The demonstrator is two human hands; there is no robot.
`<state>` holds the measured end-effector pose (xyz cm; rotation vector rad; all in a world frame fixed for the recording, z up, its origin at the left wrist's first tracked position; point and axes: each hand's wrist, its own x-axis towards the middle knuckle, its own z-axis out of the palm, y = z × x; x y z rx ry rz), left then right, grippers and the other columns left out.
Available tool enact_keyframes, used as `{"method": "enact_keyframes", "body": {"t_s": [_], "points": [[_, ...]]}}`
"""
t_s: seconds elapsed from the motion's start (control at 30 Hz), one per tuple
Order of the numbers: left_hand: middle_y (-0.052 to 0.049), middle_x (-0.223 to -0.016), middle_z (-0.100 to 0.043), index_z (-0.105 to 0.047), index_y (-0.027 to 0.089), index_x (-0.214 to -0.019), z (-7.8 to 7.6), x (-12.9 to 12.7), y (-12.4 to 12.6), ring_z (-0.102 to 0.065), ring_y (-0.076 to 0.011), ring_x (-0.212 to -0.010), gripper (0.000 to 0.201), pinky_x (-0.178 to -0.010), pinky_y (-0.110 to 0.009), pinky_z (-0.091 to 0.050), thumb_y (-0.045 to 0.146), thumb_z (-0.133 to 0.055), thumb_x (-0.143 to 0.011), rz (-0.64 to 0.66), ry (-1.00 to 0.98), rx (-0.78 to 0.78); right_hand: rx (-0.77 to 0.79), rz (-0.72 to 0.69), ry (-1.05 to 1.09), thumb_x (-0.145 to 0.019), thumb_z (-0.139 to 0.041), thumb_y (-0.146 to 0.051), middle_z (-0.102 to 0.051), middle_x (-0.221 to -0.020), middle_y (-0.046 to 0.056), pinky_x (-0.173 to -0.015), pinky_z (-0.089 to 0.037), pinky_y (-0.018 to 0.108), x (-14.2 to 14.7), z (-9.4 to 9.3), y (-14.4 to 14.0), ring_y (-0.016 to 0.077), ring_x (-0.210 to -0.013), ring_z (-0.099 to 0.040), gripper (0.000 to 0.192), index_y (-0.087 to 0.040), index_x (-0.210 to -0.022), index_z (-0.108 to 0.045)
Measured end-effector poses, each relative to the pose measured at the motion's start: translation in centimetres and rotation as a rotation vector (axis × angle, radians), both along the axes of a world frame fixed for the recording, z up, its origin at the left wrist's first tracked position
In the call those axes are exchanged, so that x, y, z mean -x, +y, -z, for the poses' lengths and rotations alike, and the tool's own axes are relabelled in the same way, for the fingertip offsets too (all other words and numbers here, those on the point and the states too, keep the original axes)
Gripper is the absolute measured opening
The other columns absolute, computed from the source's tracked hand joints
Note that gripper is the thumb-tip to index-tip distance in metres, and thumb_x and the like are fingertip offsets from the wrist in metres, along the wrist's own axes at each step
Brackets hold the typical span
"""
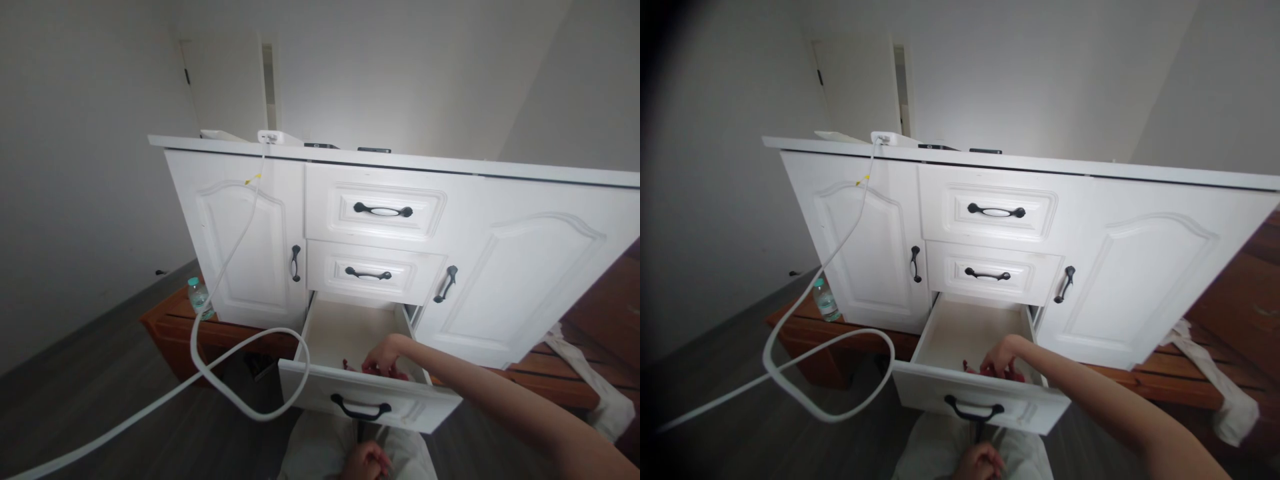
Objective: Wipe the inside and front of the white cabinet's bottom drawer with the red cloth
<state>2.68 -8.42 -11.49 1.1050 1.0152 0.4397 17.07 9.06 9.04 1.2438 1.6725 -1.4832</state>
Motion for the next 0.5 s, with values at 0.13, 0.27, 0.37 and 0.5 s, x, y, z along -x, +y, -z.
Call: {"method": "enact_keyframes", "body": {"t_s": [0.13,0.27,0.37,0.5], "points": [[0.005,-0.064,-0.058,-0.059,0.019,-0.072,0.3,-0.2,-0.3,-0.043,-0.0080,-0.047,0.013,-0.053,-0.026,-0.030,0.025,-0.053,-0.063,-0.012,-0.057,0.009,-0.075,-0.100,-0.134,-0.057,-0.065,-0.003,-0.065,-0.071,-0.005,-0.054,-0.054,0.029,-3.3,-0.4,-0.9,0.0175,-0.054,-0.064,0.054,-0.021,-0.108,-0.068],[0.005,-0.064,-0.059,-0.061,0.018,-0.071,0.2,-0.1,-0.6,-0.043,-0.0072,-0.048,0.012,-0.054,-0.025,-0.031,0.024,-0.055,-0.063,-0.025,-0.067,0.006,-0.446,-0.272,-0.072,-0.058,-0.068,-0.003,-0.072,-0.077,0.000,-0.059,-0.054,0.027,-2.0,-2.1,1.1,0.0197,-0.064,-0.068,0.046,-0.017,-0.102,-0.073],[0.004,-0.064,-0.060,-0.062,0.019,-0.070,-0.1,0.1,-0.7,-0.045,-0.0079,-0.049,0.011,-0.055,-0.026,-0.032,0.024,-0.055,-0.063,-0.040,-0.064,0.002,-0.746,-0.251,-0.040,-0.064,-0.063,-0.001,-0.075,-0.092,0.006,-0.071,-0.052,0.026,1.4,-3.1,3.9,0.0218,-0.083,-0.069,0.042,-0.013,-0.102,-0.074],[0.001,-0.066,-0.062,-0.065,0.018,-0.071,-0.5,0.6,-0.8,-0.047,-0.0096,-0.050,0.017,-0.056,-0.027,-0.034,0.027,-0.055,-0.060,-0.052,-0.100,-0.021,-1.159,-0.163,-0.018,-0.086,-0.052,-0.010,-0.068,-0.126,0.016,-0.088,-0.050,0.030,6.9,-3.3,7.2,0.0274,-0.114,-0.063,0.034,-0.009,-0.115,-0.070]]}}
